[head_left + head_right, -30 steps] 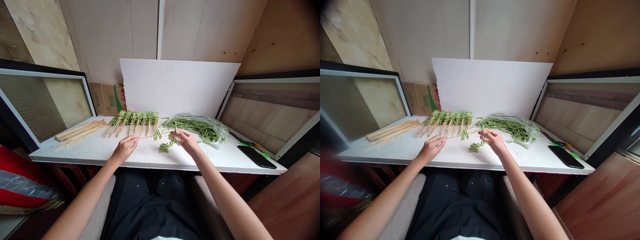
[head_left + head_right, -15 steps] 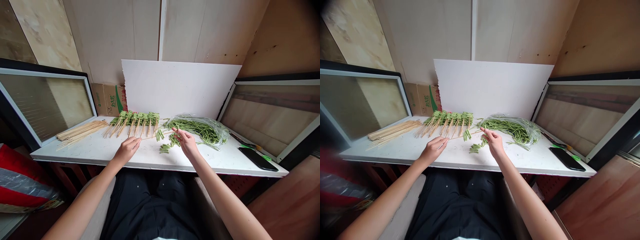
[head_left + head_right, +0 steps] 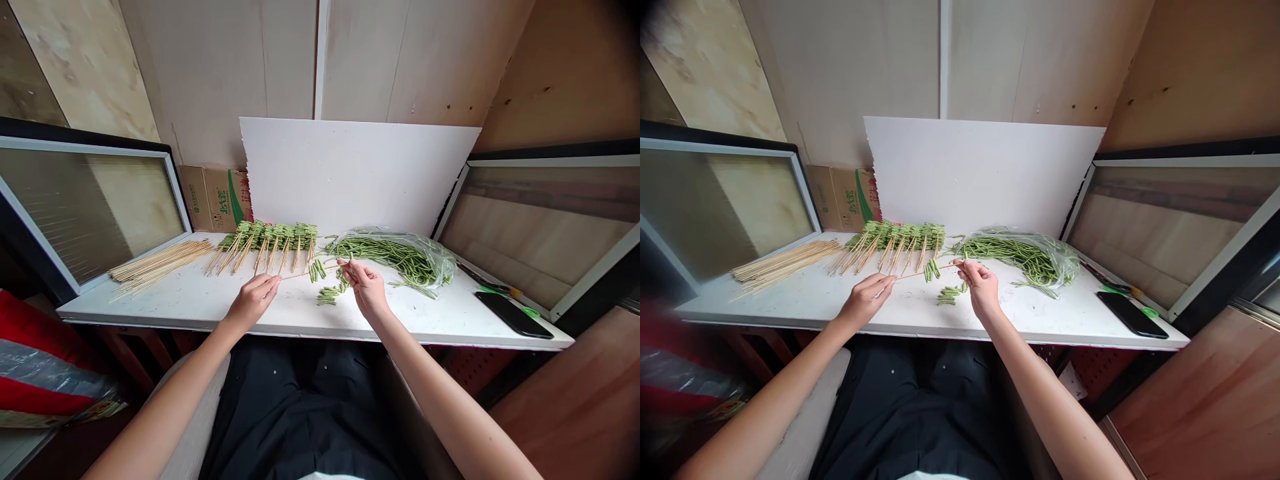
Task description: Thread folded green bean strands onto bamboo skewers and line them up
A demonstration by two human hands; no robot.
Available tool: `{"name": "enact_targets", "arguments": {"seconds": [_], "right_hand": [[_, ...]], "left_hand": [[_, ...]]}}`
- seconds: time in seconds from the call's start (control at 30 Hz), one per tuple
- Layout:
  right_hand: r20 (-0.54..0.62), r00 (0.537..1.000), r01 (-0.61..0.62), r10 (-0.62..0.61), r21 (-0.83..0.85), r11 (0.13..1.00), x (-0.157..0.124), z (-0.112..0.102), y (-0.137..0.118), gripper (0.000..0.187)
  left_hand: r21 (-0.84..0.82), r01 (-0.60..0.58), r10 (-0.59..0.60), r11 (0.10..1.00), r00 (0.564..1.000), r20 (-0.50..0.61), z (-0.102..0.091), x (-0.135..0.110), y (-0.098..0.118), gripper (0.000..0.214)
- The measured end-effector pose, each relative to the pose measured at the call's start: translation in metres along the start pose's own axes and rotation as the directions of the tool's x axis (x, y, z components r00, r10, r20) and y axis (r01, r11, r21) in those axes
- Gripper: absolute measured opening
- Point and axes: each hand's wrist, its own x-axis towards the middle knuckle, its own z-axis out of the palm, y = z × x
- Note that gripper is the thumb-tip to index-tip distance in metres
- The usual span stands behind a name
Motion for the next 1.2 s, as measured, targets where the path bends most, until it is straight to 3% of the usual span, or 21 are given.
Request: {"name": "enact_targets", "arguments": {"seconds": [0.33,0.53,0.63,0.77,0.83,0.93,1.03,1.1,1.2], "right_hand": [[0.006,0.999,0.052,-0.051,-0.075,0.996,-0.01,0.009,0.011,0.034],[0.035,0.999,-0.014,0.017,-0.094,0.995,-0.015,0.016,0.025,0.036],[0.089,0.996,-0.018,0.031,-0.148,0.989,-0.009,0.009,0.019,0.037],[0.233,0.971,0.121,-0.049,-0.304,0.945,0.009,-0.015,0.013,0.038],[0.3,0.951,0.232,-0.08,-0.516,0.825,0.018,-0.03,0.015,0.035],[0.426,0.902,0.412,-0.069,-0.803,0.43,0.025,-0.049,0.027,0.025],[0.541,0.841,0.54,-0.016,-0.835,0.106,0.022,-0.057,0.039,0.023],[0.582,0.813,0.582,0.0,-0.813,-0.011,0.018,-0.056,0.042,0.022],[0.61,0.792,0.606,-0.007,-0.787,-0.116,0.012,-0.051,0.04,0.019]], "left_hand": [[-0.057,-0.023,0.023,0.998,1.0,0.002,0.01,-0.002,0.009,0.028],[-0.044,-0.025,0.024,0.999,1.0,-0.016,0.006,0.005,0.014,0.027],[-0.041,0.005,-0.006,0.999,1.0,-0.017,0.002,0.006,0.01,0.027],[-0.053,0.045,-0.048,0.998,0.997,-0.052,0.001,0.005,0.002,0.025],[-0.048,0.052,-0.055,0.997,0.997,-0.062,0.002,0.003,-0.001,0.024],[-0.038,0.049,-0.052,0.998,0.996,-0.067,0.002,0.002,-0.004,0.023],[-0.038,0.047,-0.049,0.998,0.997,-0.063,0.004,0.001,-0.004,0.024],[-0.037,0.047,-0.05,0.998,0.997,-0.055,0.004,0.0,-0.003,0.024],[-0.036,0.049,-0.051,0.998,0.998,-0.048,0.005,0.0,-0.003,0.024]]}}
